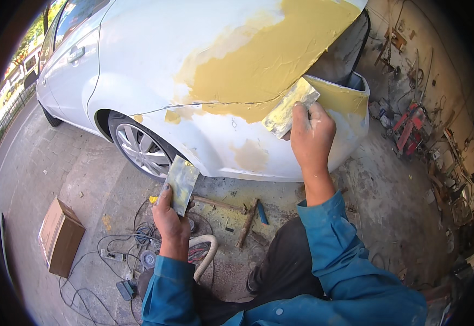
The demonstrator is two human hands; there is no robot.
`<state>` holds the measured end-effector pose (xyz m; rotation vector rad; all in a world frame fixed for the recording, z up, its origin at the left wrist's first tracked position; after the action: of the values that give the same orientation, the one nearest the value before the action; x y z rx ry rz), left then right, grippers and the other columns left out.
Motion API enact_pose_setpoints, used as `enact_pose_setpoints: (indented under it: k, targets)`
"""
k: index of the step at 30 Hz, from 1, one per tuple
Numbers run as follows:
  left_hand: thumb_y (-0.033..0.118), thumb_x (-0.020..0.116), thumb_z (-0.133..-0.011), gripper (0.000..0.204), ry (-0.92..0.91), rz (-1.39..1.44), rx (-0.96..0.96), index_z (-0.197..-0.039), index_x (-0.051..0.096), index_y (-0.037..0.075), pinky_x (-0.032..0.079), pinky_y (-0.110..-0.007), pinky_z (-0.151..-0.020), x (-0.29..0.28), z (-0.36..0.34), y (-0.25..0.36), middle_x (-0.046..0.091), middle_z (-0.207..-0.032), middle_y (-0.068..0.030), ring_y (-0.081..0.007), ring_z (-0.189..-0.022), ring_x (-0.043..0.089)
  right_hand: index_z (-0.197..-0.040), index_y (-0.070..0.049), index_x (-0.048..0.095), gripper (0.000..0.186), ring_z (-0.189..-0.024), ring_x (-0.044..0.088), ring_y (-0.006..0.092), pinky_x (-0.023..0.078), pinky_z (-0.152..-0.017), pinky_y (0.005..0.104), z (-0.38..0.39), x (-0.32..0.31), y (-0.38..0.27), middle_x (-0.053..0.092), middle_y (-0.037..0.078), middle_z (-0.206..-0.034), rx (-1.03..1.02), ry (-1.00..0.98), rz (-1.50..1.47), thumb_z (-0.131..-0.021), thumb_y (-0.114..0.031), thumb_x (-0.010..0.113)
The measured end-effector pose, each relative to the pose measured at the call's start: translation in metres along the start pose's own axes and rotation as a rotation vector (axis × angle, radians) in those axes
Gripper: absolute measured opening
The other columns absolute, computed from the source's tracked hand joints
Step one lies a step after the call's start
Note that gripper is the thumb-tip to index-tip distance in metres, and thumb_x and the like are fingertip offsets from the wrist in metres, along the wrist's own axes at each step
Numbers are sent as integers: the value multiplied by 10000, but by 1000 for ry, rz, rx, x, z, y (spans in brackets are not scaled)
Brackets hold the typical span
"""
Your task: The person applies yellow body filler to the rear quarter panel of a white car using a small putty knife, spreading it evenly over the surface. The person repeatedly scoops filler from a larger putty knife and smooths it onto the panel.
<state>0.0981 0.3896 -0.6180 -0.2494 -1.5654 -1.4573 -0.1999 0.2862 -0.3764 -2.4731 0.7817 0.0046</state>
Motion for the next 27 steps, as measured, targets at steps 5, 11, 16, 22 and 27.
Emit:
enact_pose_setpoints:
  k: [5, 11, 16, 22, 27]
  targets:
    - [231, 574, -1092, 356, -1, -2, 2, -1274, 672, -59, 616, -382, -616, 1, 1, 0, 770, -1063, -145, -261, -780, 760, -718, 27, 554, 319, -516, 639, 275, 505, -542, 427, -1, 0, -3, 630, 187, -611, 16, -20, 17, -983, -114, 661]
    - [233, 572, -1093, 364, -12, -12, 8, -1282, 675, -60, 615, -381, -624, 1, 1, 1, 770, -1075, -142, -257, -788, 757, -742, 28, 576, 309, -506, 720, 259, 572, -506, 393, 4, 8, -10, 682, 161, -603, 142, -82, -90, -1006, -118, 644]
    - [246, 582, -1090, 350, -7, -14, 10, -1270, 678, -39, 600, -369, -634, 1, 1, 2, 769, -1065, -128, -245, -801, 748, -766, 39, 586, 296, -520, 739, 277, 572, -499, 379, 13, 17, 1, 702, 174, -622, 230, -131, -128, -1016, -114, 625]
    - [269, 604, -1088, 313, 20, -30, -4, -1240, 687, 9, 563, -344, -642, 7, 6, 4, 767, -1025, -92, -219, -796, 726, -813, 65, 616, 266, -548, 750, 283, 599, -507, 392, 25, 27, 0, 716, 181, -657, 289, -144, -192, -1019, -104, 608]
    - [222, 571, -1089, 362, -5, 4, 9, -1279, 673, -68, 621, -384, -632, 1, 1, 3, 768, -1089, -142, -253, -818, 763, -866, 87, 638, 241, -568, 754, 255, 616, -512, 377, 30, 33, 2, 734, 165, -709, 345, -162, -223, -1024, -89, 591]
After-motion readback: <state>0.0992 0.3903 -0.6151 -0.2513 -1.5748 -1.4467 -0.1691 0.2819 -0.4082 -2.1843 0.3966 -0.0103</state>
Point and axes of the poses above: each hand's wrist, its own z-axis away from the middle knuckle, its own x-axis out of the palm, y = z × x, the point moved 6 cm from there along -z, towards the middle knuckle
